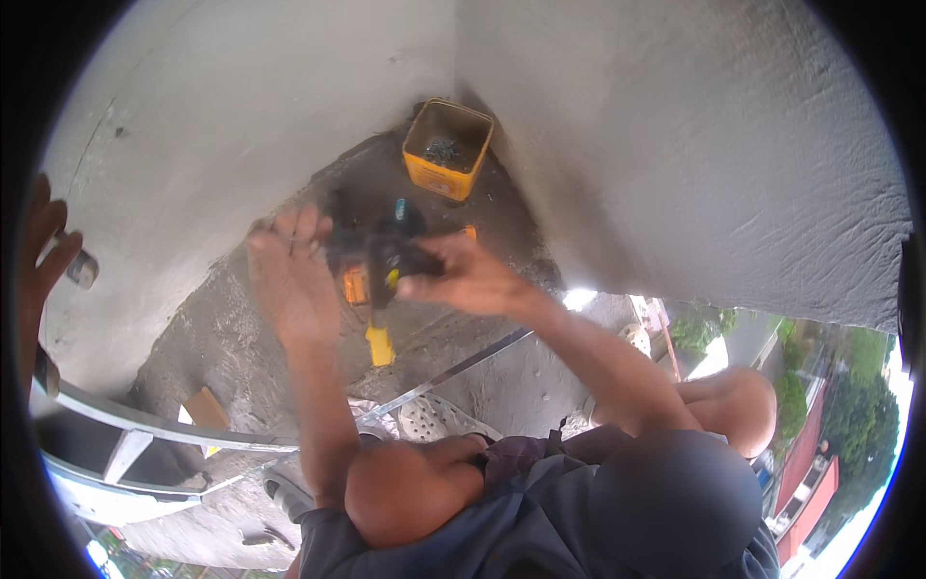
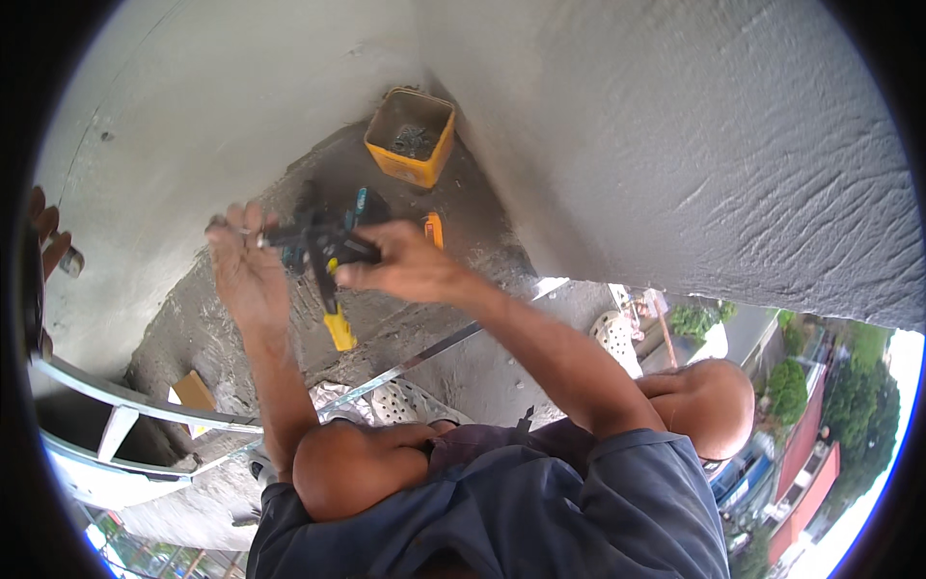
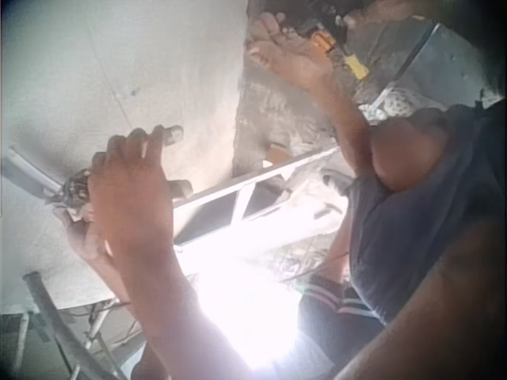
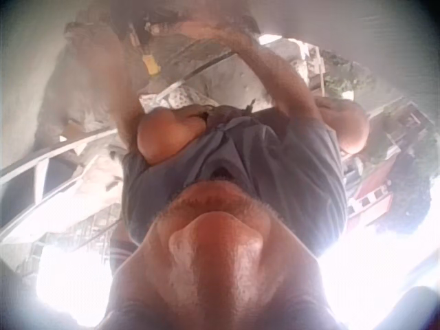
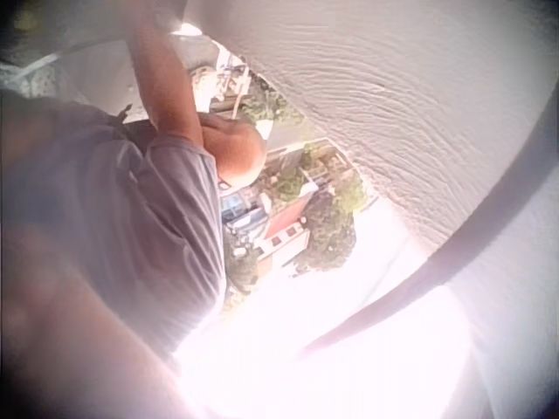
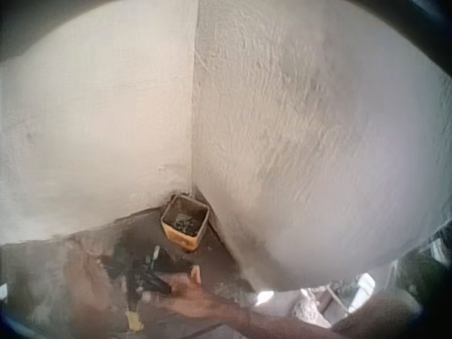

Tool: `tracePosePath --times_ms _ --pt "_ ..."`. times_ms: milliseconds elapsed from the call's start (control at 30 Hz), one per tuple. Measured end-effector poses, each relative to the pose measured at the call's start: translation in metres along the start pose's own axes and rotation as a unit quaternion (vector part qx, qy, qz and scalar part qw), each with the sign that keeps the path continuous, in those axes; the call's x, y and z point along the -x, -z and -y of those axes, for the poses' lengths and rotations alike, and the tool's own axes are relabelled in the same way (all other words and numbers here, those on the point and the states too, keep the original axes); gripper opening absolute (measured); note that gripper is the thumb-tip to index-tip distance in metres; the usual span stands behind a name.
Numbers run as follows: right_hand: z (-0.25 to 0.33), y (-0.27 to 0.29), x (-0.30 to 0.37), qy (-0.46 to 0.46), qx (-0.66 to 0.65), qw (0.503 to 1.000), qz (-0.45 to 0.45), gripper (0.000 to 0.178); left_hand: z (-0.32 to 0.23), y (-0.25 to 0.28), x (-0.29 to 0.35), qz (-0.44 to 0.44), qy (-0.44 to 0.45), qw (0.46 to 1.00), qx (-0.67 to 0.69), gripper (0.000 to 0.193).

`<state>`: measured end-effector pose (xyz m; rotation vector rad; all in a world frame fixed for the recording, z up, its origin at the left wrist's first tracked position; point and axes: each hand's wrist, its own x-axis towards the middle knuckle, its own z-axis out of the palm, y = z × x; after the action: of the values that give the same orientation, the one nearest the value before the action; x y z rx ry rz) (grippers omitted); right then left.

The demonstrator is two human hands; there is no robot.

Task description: The person uses a power drill and a hammer to install a metal frame onto a concrete wall. They secure the frame with screws and adjust its position as needed.

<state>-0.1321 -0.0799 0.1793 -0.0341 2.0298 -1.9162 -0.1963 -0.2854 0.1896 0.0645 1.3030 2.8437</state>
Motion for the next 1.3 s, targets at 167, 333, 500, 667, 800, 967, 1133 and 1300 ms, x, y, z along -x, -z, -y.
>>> tracePosePath --times_ms 167,333,500,667,800,967,1133,1300 --pt "-0.037 -0.027 0.005 0.007 -0.143 0.989 0.027 0.044 0.019 0.019 0.018 -0.023 -0.010 1.000 -0.009 0.033" --pt "-0.058 -0.030 0.004 -0.032 -0.163 0.985 0.036 0.046 0.022 0.001 0.027 -0.044 -0.023 0.997 -0.054 0.033" --pt "-0.073 -0.031 0.006 -0.013 -0.210 0.978 0.011 0.050 0.028 -0.010 0.019 0.009 -0.026 0.998 -0.050 0.032" --pt "-0.074 -0.021 0.007 -0.033 -0.315 0.947 0.049 0.050 0.032 -0.021 0.015 0.060 -0.030 0.998 -0.001 0.021" --pt "-0.071 -0.014 0.007 -0.040 -0.316 0.947 0.042 0.047 0.034 -0.028 0.015 0.043 -0.049 0.997 -0.036 0.023" --pt "-0.066 -0.004 0.007 -0.035 -0.277 0.959 0.044 0.046 0.035 -0.031 0.015 0.014 -0.061 0.994 -0.086 0.038" --pt "-0.063 0.004 0.006 -0.033 -0.221 0.974 0.024 0.044 0.036 -0.031 0.014 -0.007 -0.029 0.997 -0.077 0.040" --pt "-0.066 0.017 0.009 -0.049 -0.229 0.971 0.037 0.046 0.037 -0.031 0.018 -0.001 -0.045 0.989 -0.143 0.034"
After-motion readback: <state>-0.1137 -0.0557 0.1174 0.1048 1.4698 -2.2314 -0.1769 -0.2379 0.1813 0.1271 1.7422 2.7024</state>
